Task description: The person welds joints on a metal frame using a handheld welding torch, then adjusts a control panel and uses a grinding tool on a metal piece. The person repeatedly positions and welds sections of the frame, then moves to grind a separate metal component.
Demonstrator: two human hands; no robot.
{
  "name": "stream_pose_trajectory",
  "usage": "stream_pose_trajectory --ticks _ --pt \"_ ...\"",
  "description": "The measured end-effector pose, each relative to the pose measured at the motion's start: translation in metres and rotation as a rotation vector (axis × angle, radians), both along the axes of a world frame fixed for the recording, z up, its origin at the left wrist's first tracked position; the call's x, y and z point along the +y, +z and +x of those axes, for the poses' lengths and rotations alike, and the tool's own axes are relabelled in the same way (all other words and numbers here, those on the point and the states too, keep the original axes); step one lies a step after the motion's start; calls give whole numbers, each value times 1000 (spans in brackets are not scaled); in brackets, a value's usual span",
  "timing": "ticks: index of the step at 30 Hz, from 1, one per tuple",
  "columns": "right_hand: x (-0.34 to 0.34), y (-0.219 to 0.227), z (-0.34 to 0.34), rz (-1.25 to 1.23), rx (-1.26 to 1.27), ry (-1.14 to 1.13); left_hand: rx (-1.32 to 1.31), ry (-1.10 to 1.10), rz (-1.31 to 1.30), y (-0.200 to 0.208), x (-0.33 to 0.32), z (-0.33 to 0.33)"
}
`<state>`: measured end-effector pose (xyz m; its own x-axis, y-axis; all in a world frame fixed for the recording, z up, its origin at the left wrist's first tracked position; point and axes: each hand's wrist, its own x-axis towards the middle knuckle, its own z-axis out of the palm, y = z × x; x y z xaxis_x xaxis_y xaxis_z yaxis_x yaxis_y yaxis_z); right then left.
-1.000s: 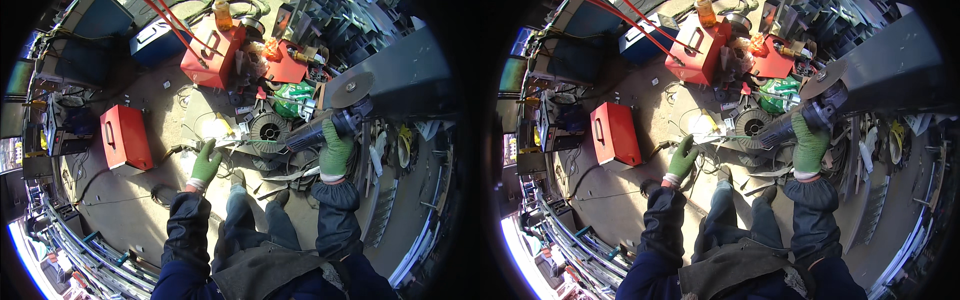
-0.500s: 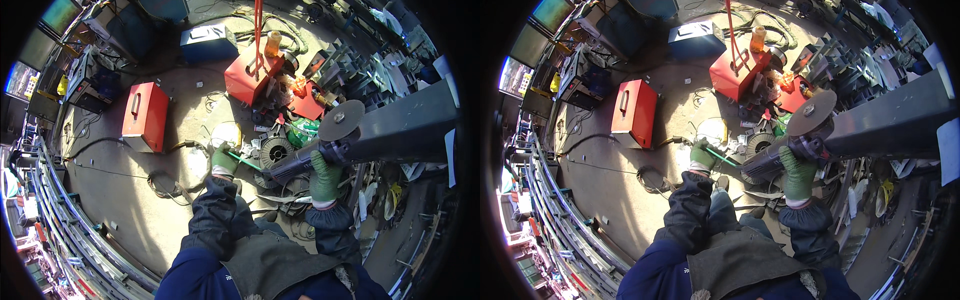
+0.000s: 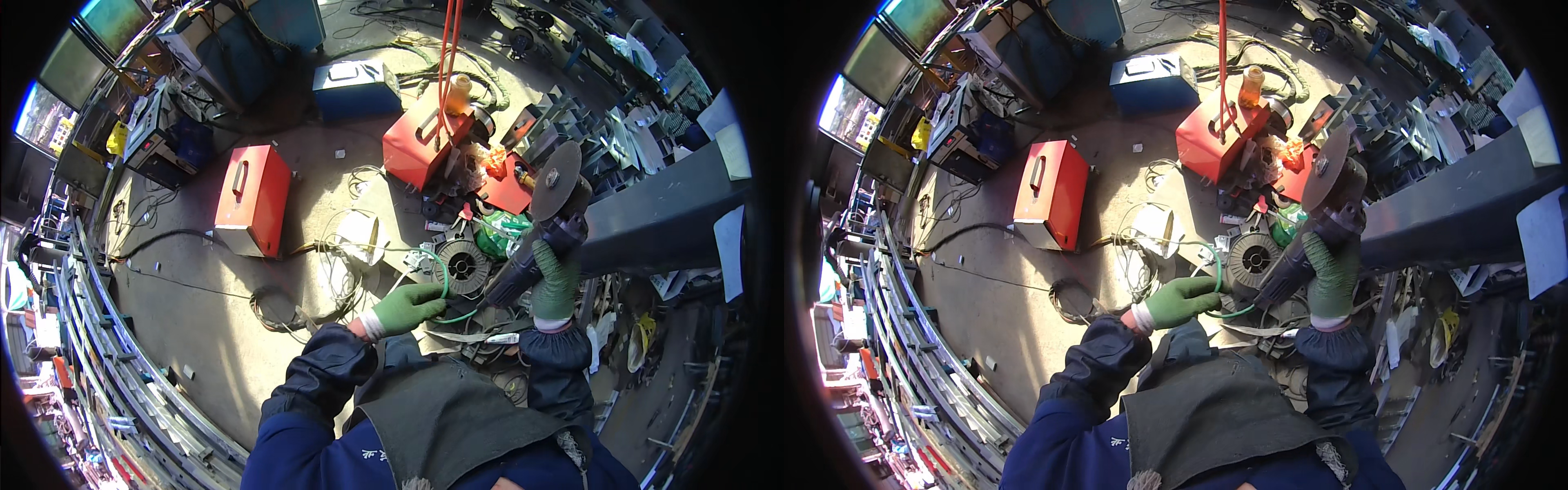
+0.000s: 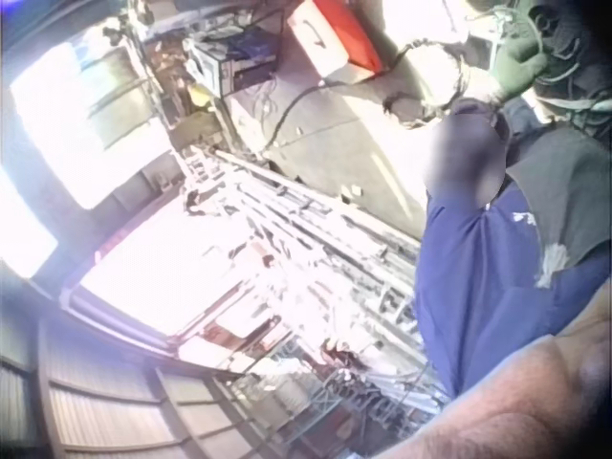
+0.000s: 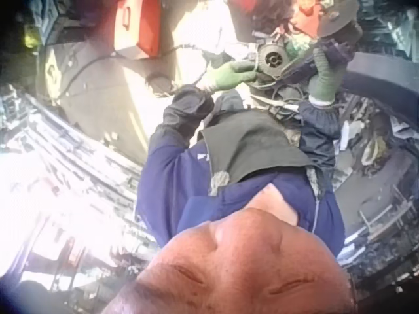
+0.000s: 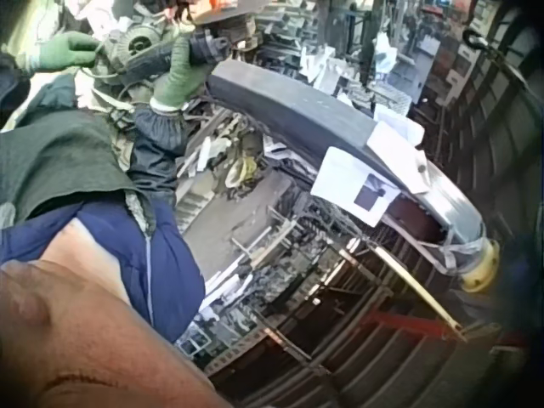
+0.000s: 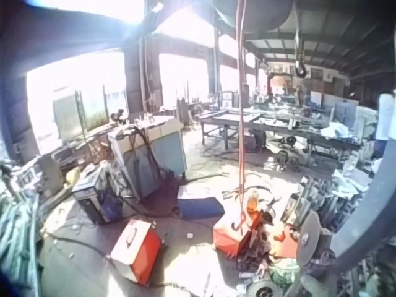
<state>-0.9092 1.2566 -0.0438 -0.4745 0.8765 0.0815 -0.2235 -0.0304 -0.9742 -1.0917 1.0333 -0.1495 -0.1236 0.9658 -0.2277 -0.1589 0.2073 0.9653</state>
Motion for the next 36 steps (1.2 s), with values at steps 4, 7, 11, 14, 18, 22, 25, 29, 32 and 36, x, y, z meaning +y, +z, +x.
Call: stream_pose_trajectory --ticks 4,7,11,14,18,22,25,29,32,36 --pt "27 9 54 14 -17 -121 729 -220 -235 25 58 12" --pt "25 21 74 5 77 -128 688 136 161 59 86 18" --pt "30 47 93 159 88 -95 324 104 600 164 136 46" --pt "46 30 110 117 183 -2 724 56 969 216 181 76" --pt "30 58 90 94 532 52 774 37 1084 235 212 97" --pt "39 72 87 175 510 -105 907 59 1184 248 223 104" --pt "46 82 78 247 535 -215 856 101 1201 251 239 110" --pt "55 73 82 232 556 -237 759 138 1161 244 258 121" --pt "53 73 82 213 437 -317 768 140 1191 236 261 123" --pt "54 55 87 204 506 -315 869 85 1220 242 257 132"
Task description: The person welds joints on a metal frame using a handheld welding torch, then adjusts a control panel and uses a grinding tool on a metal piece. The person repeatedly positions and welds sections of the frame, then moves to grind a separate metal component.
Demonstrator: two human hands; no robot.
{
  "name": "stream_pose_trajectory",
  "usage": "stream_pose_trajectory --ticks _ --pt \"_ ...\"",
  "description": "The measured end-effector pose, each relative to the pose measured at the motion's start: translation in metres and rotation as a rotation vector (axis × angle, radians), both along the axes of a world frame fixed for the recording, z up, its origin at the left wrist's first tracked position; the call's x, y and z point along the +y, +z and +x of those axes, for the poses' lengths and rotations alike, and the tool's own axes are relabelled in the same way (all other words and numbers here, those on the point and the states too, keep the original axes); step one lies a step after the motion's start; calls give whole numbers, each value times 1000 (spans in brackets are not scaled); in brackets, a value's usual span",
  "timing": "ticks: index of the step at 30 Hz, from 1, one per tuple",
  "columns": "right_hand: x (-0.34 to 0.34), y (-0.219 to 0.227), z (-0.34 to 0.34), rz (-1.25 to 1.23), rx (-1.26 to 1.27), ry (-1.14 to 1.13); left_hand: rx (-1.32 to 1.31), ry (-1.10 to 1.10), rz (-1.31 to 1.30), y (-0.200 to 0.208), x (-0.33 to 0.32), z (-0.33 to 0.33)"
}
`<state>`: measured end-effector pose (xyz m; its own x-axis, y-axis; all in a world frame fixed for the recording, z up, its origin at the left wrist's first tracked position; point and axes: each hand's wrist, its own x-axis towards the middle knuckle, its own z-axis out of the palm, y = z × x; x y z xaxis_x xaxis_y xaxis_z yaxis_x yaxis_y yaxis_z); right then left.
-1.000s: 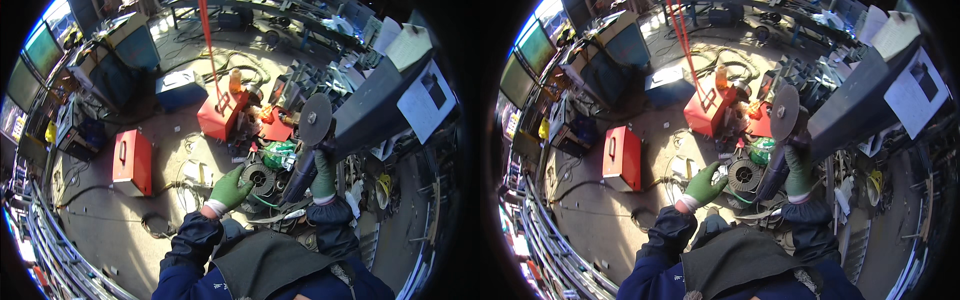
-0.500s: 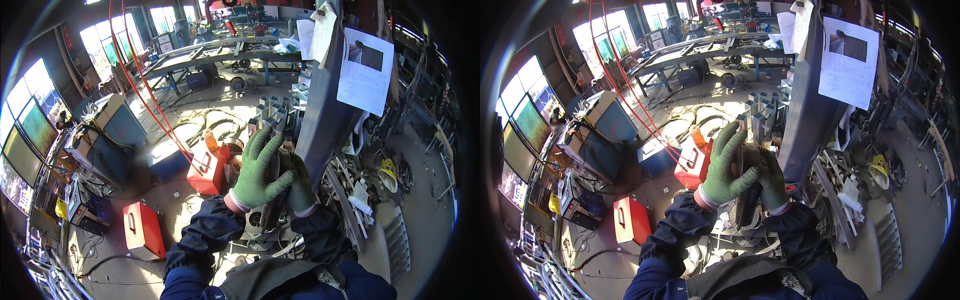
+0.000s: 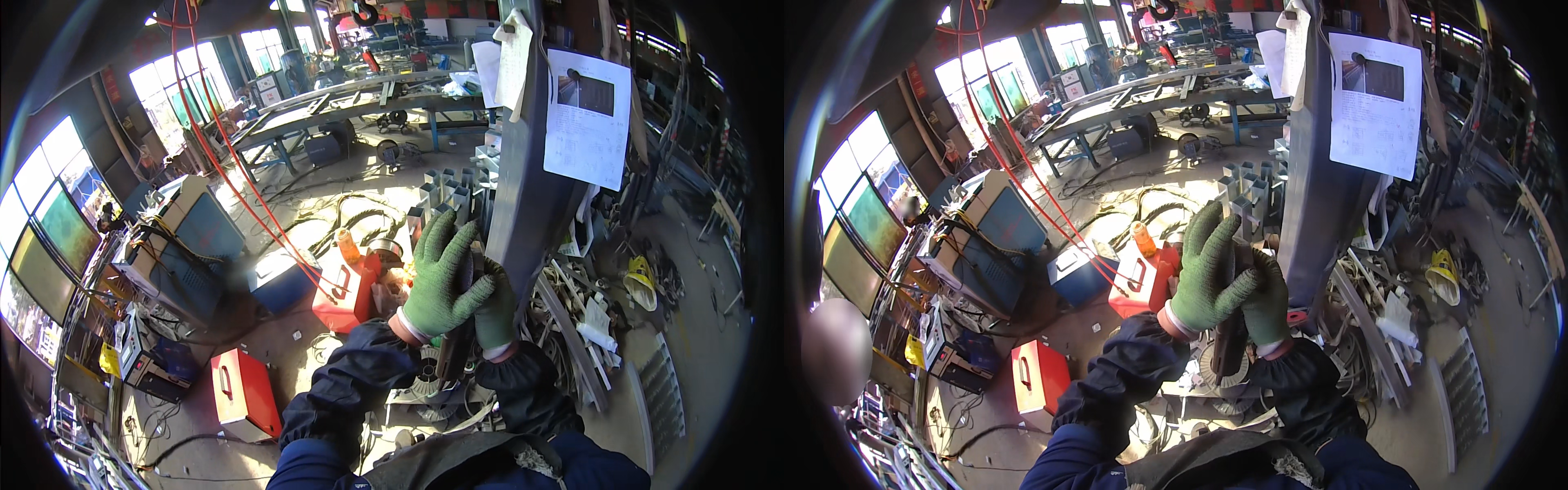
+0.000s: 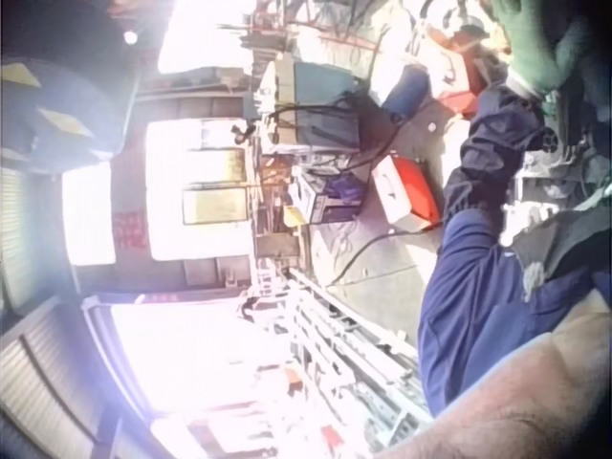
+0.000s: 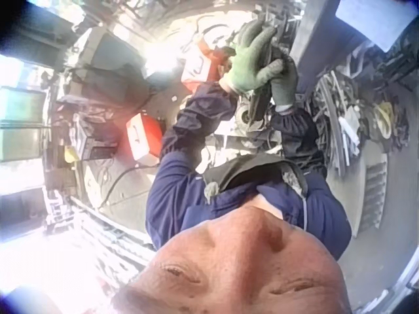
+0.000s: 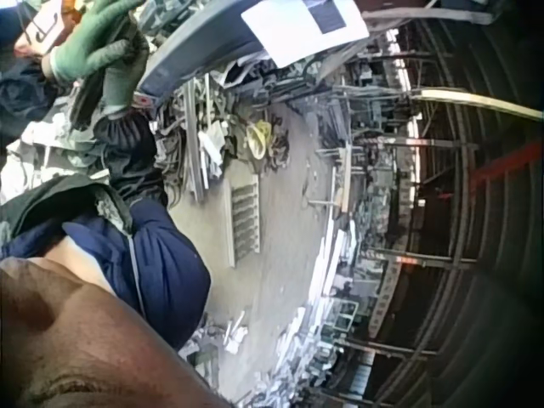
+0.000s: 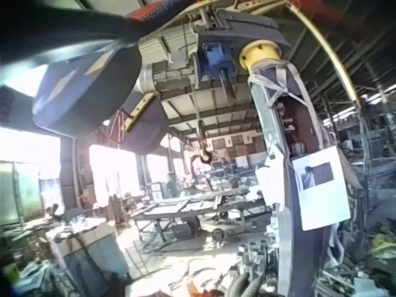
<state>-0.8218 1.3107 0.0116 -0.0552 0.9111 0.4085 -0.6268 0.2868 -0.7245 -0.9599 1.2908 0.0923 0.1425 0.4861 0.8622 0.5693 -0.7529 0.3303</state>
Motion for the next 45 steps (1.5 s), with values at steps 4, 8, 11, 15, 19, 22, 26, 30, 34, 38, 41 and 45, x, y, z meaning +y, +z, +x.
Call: stream_pose_trajectory --ticks 4,8,11,15,19,22,26,30,34,38,41,45 --pt "-2 12 1 -84 -110 -73 99 -10 50 2 4 -9" --pt "-3 12 1 -2 -161 -173 -203 -20 -201 4 -12 8" --pt "-9 21 16 -87 -136 -101 -603 -359 -724 2 -27 4" --pt "-10 32 19 -138 -113 -20 299 175 -108 23 -43 -28" --pt "-20 22 13 -41 33 153 426 -60 178 28 -12 -30" --pt "-30 39 2 -79 -115 76 237 -21 208 29 -15 -25" --pt "-22 37 0 -25 -169 30 132 87 181 22 -20 -15" --pt "-23 37 -24 -22 -138 -84 -513 16 -162 12 -17 7" --pt "-12 22 -18 -68 -218 -76 -765 -189 -581 -11 -16 -15" --pt "-2 24 -5 -126 -183 -87 -330 189 -692 -14 -54 -40" --pt "-5 21 -10 -138 -131 -14 36 213 -52 -6 -42 -49" --pt "-19 18 -15 -99 -234 -78 145 298 -293 -17 -38 -50"
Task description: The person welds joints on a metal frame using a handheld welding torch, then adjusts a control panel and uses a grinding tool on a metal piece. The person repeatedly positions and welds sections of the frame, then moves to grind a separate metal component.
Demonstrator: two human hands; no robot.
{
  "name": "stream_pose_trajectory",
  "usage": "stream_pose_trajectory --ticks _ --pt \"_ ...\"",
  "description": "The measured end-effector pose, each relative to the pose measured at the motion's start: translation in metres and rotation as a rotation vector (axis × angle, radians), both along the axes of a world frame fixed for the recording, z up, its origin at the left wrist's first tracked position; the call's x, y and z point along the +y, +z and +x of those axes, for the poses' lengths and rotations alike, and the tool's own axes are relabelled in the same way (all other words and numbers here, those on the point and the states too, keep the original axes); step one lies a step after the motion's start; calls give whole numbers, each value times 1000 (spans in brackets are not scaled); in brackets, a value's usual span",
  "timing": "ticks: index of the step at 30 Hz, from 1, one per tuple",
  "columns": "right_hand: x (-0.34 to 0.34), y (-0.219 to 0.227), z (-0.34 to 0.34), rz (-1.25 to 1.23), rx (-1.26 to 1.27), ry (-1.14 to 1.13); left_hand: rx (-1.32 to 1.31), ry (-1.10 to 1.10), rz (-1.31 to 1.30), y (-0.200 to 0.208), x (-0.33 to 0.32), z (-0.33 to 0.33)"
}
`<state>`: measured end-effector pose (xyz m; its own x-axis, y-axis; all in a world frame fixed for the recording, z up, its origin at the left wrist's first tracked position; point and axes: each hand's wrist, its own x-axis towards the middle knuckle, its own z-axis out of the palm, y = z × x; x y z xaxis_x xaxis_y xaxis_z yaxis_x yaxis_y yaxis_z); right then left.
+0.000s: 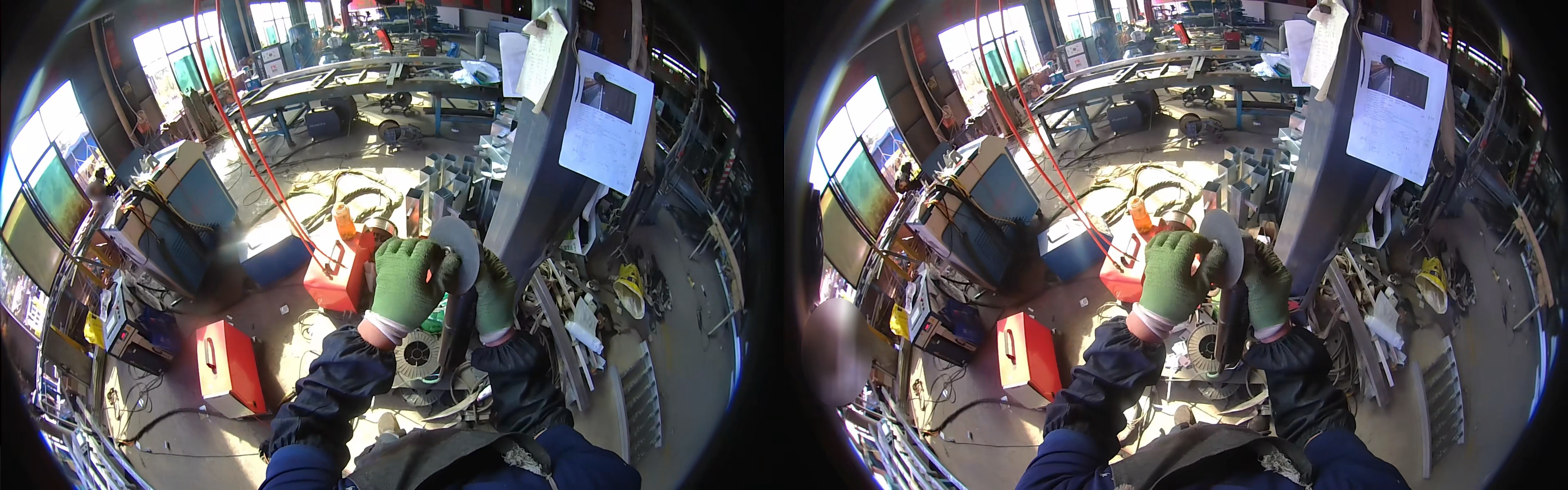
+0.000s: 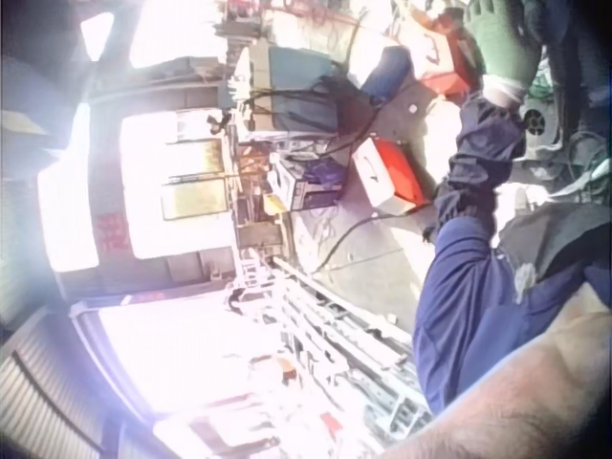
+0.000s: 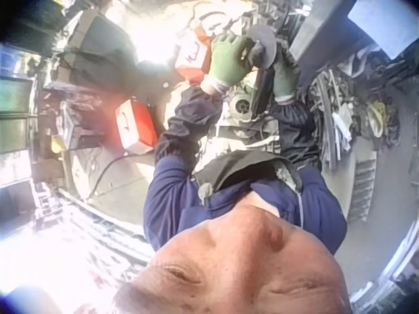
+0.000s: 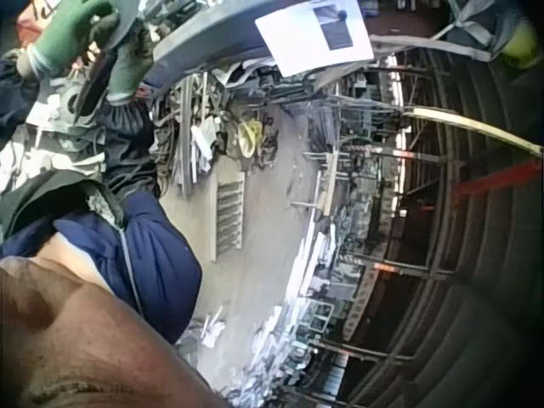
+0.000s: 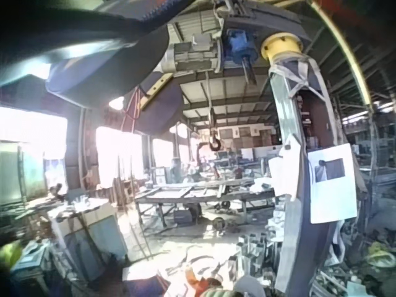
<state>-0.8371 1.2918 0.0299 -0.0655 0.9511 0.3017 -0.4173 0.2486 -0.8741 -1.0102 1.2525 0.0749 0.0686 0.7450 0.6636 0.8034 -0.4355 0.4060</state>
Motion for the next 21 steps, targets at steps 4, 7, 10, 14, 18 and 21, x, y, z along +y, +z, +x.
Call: stream_pose_trajectory --ticks 4,7,10,14,18,21 --pt "-4 -12 -6 -59 87 115 -92 89 111 3 -8 -1" --pt "-8 -16 -10 -73 91 95 -59 28 161 -7 -16 -8" --pt "-4 -19 -11 -127 95 90 -134 76 124 -10 -19 -9" --pt "-6 -23 -14 -140 85 83 -139 -12 115 -24 -11 -10" --pt "-8 -32 -12 -164 107 117 -132 141 98 -24 -13 -11" --pt "-8 -30 -9 -179 113 113 -165 59 285 -22 -8 -2"
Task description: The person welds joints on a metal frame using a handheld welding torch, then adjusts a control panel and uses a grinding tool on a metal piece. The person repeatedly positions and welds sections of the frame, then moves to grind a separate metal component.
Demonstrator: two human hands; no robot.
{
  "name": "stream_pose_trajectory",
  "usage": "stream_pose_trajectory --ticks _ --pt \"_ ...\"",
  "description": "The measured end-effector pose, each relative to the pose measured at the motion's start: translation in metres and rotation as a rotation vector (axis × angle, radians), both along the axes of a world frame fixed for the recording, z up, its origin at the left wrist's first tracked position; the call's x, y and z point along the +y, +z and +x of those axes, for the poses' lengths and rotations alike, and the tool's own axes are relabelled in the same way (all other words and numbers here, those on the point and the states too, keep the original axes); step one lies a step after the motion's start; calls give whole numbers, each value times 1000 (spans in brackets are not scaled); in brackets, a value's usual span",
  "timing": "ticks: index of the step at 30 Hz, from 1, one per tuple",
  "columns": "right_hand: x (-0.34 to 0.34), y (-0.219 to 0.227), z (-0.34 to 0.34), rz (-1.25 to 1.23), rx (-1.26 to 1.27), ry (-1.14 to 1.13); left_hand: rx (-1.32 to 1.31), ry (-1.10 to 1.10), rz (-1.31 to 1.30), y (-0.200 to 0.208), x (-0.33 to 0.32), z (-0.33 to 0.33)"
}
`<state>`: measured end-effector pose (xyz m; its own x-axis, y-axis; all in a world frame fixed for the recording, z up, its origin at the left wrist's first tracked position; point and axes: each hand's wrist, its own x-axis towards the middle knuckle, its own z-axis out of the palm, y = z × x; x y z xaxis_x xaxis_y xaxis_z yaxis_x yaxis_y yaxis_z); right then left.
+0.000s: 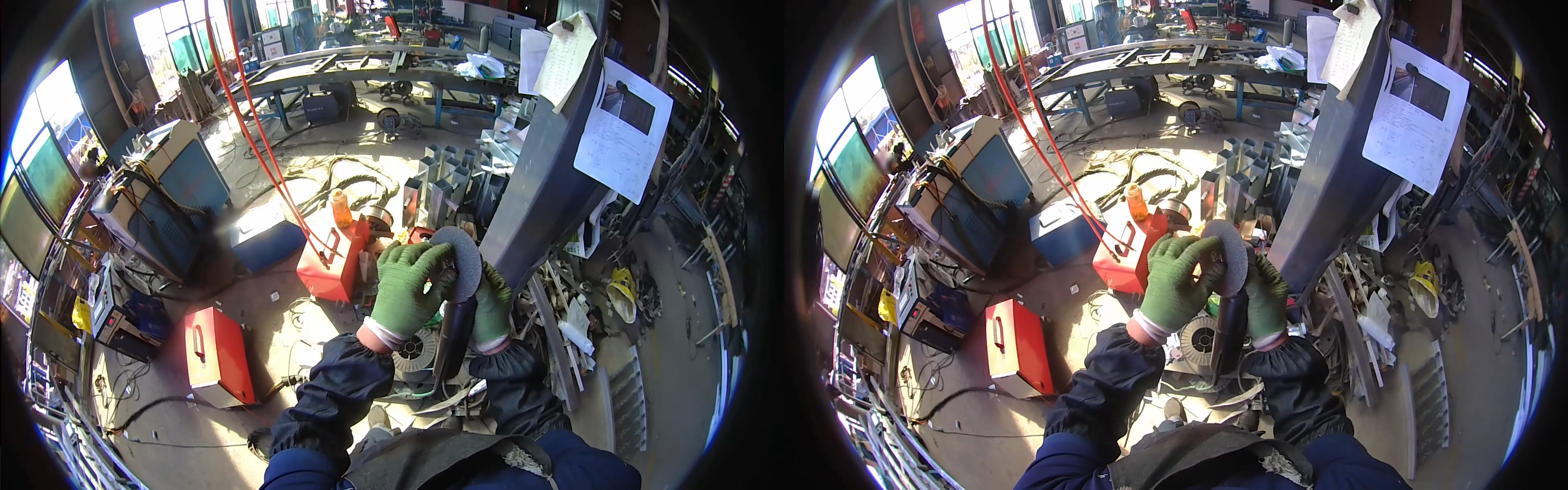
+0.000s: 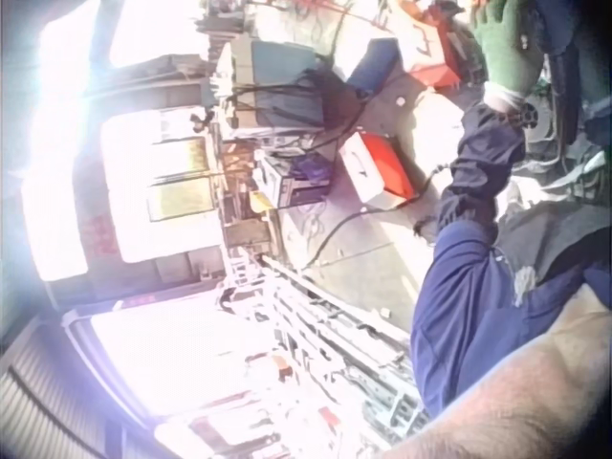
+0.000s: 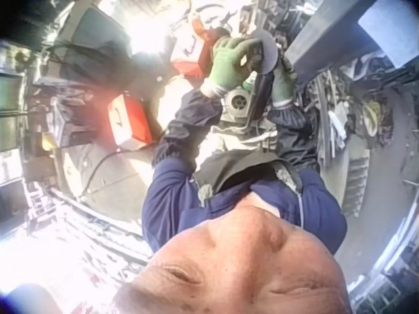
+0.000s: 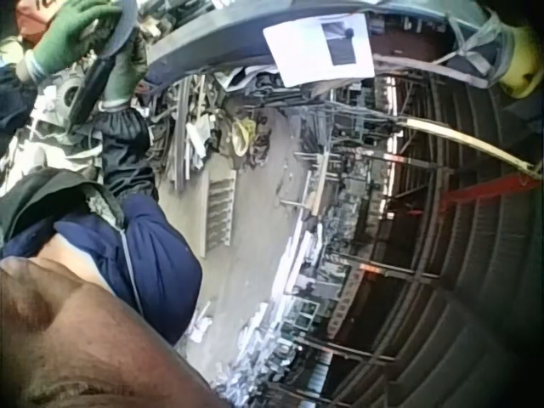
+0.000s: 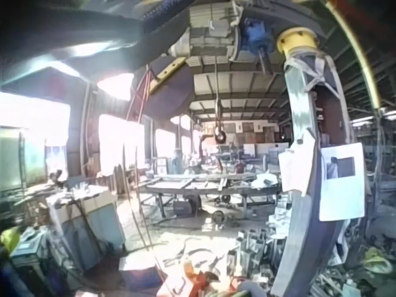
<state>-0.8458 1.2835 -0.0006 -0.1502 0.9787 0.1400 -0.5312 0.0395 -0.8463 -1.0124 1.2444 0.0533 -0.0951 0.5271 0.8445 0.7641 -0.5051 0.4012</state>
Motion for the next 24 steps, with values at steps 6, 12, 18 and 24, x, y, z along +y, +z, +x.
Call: stream_pose_trajectory --ticks 6,12,18,24 --pt "-8 0 1 38 -53 68 10 -133 -335 -20 3 -13" --pt "-14 5 10 85 -174 33 -50 -290 -416 -15 -9 -21" --pt "-23 0 5 77 -173 -82 -144 -260 -139 -13 -13 -19" --pt "-42 1 -3 143 -231 -126 -275 -366 -478 -29 -20 -24"
